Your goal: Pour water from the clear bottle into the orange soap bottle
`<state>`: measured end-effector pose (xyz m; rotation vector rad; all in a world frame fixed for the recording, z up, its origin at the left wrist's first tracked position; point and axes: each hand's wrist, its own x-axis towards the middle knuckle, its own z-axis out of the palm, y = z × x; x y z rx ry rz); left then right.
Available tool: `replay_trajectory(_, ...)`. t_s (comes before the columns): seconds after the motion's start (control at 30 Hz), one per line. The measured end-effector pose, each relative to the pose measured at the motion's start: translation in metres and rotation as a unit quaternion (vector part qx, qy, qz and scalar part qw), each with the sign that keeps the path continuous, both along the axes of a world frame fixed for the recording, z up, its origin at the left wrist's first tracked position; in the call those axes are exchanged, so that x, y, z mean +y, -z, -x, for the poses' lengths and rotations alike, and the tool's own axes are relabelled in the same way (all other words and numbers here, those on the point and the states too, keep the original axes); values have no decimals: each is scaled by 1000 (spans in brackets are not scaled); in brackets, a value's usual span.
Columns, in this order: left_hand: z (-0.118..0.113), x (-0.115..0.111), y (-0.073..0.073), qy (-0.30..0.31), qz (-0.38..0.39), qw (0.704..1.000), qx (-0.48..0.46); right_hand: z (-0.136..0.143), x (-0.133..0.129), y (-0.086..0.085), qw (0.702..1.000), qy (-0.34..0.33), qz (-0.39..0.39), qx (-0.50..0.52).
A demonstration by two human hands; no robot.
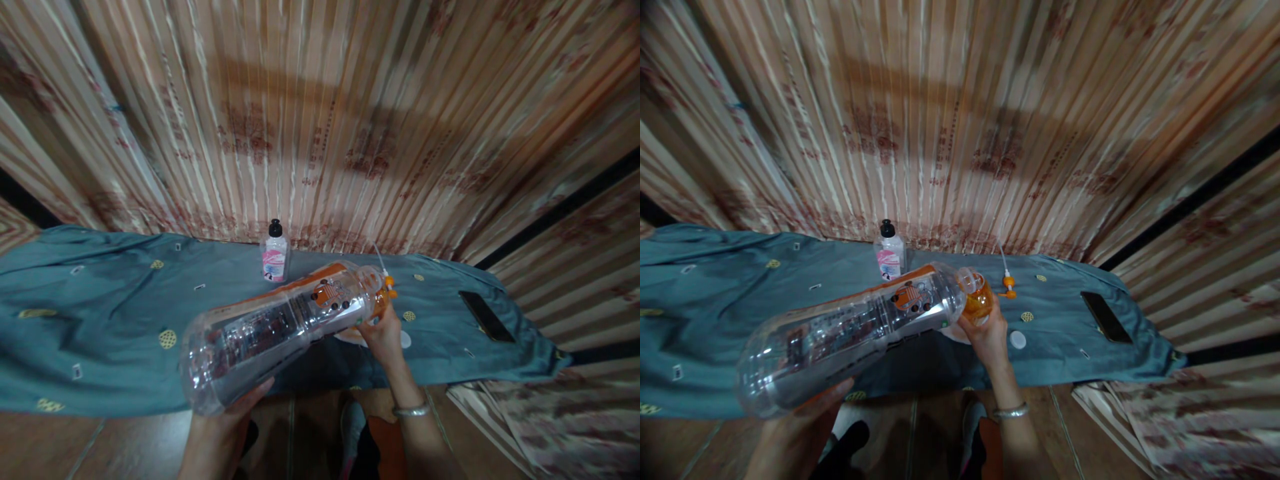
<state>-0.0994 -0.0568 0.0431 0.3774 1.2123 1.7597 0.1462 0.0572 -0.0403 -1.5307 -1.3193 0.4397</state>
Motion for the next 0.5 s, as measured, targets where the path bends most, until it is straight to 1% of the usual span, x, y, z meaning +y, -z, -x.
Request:
replay_trajectory(0.17, 0, 0, -8, 10, -4, 1000, 3, 0, -1, -1, 1000, -5, -8, -1)
replay_trajectory(0.5, 0, 0, -6, 18, -4, 1000, -2, 2, -1, -5, 1000, 5, 10, 1)
